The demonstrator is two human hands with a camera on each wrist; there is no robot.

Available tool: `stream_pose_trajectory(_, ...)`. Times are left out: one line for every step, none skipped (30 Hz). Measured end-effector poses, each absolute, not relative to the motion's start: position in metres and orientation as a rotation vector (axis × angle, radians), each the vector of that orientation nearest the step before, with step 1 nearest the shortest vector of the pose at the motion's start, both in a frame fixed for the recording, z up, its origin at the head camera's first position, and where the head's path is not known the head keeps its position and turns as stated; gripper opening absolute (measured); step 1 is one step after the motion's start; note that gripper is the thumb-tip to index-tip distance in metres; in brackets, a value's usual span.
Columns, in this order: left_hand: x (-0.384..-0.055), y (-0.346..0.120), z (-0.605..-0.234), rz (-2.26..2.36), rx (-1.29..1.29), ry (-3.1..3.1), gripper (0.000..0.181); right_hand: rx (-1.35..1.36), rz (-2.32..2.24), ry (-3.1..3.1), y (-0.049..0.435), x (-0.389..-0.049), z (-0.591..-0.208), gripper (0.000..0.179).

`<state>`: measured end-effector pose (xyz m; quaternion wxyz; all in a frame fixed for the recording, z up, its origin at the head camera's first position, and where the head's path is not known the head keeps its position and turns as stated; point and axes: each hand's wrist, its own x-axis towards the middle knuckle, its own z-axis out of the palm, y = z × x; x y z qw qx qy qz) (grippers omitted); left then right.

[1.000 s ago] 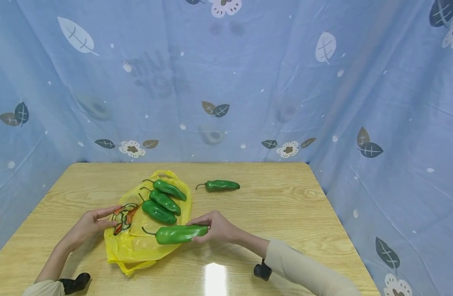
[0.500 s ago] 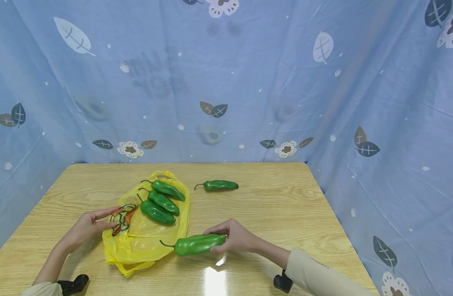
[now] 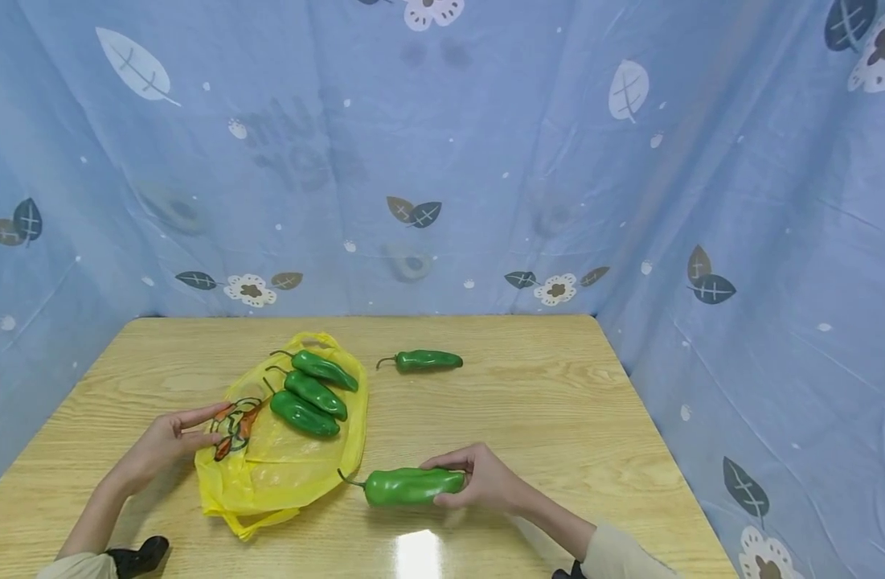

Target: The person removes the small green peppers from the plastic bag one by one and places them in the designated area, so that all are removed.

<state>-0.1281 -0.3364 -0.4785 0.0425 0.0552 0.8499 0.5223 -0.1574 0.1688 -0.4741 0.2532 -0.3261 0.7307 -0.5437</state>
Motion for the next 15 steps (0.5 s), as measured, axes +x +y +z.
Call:
stream_pose_trajectory(-0.128,-0.337,-0.478,1.595,0.168,2.602,0.054,-0.898,-1.479,1.983,0.17,-0.157,-0.475,0.041)
stream_pose_trajectory(-0.128,-0.337,-0.478,1.597,0.168,2.598,0.054,-0.906,-1.481,1.977,0.172,-0.157,-0.476,0.04)
stream_pose_trajectory(-0.128,-0.337,-0.478,1.6,0.166,2.592,0.054,-0.904,-1.482,1.97,0.174,-0.157,-0.476,0.04)
stream_pose_trajectory(-0.128,-0.337,-0.478,1.602,0.168,2.588,0.054,-0.904,-1.486,1.969,0.176,-0.157,-0.477,0.04)
stream_pose_trajectory(-0.128,-0.337,-0.479,1.609,0.167,2.58,0.054,-0.906,-1.488,1.97,0.178,-0.158,-0.477,0.04)
stream_pose_trajectory(-0.128,-0.337,-0.479,1.617,0.168,2.571,0.054,-0.906,-1.491,1.978,0.179,-0.159,-0.477,0.041)
stream_pose_trajectory(-0.128,-0.337,-0.479,1.628,0.168,2.561,0.054,-0.906,-1.498,1.985,0.181,-0.16,-0.477,0.041)
stream_pose_trajectory(-0.128,-0.337,-0.479,1.635,0.168,2.553,0.054,-0.903,-1.502,1.991,0.182,-0.161,-0.476,0.041)
stream_pose_trajectory(-0.127,-0.336,-0.479,1.64,0.166,2.549,0.054,-0.904,-1.507,1.997,0.184,-0.163,-0.476,0.042)
stream_pose_trajectory(-0.127,-0.336,-0.479,1.639,0.166,2.552,0.054,-0.907,-1.509,2.003,0.185,-0.164,-0.476,0.042)
stream_pose_trajectory(-0.127,-0.336,-0.479,1.638,0.163,2.557,0.054,-0.905,-1.509,2.008,0.187,-0.166,-0.475,0.042)
stream_pose_trajectory(-0.127,-0.336,-0.479,1.631,0.162,2.567,0.053,-0.902,-1.507,2.016,0.188,-0.168,-0.475,0.041)
stream_pose_trajectory(-0.127,-0.336,-0.479,1.618,0.162,2.583,0.054,-0.903,-1.502,2.024,0.189,-0.169,-0.475,0.041)
stream_pose_trajectory(-0.127,-0.336,-0.478,1.607,0.163,2.596,0.054,-0.901,-1.497,2.033,0.191,-0.17,-0.475,0.041)
stream_pose_trajectory(-0.127,-0.336,-0.478,1.594,0.166,2.609,0.054,-0.895,-1.493,2.04,0.192,-0.171,-0.474,0.041)
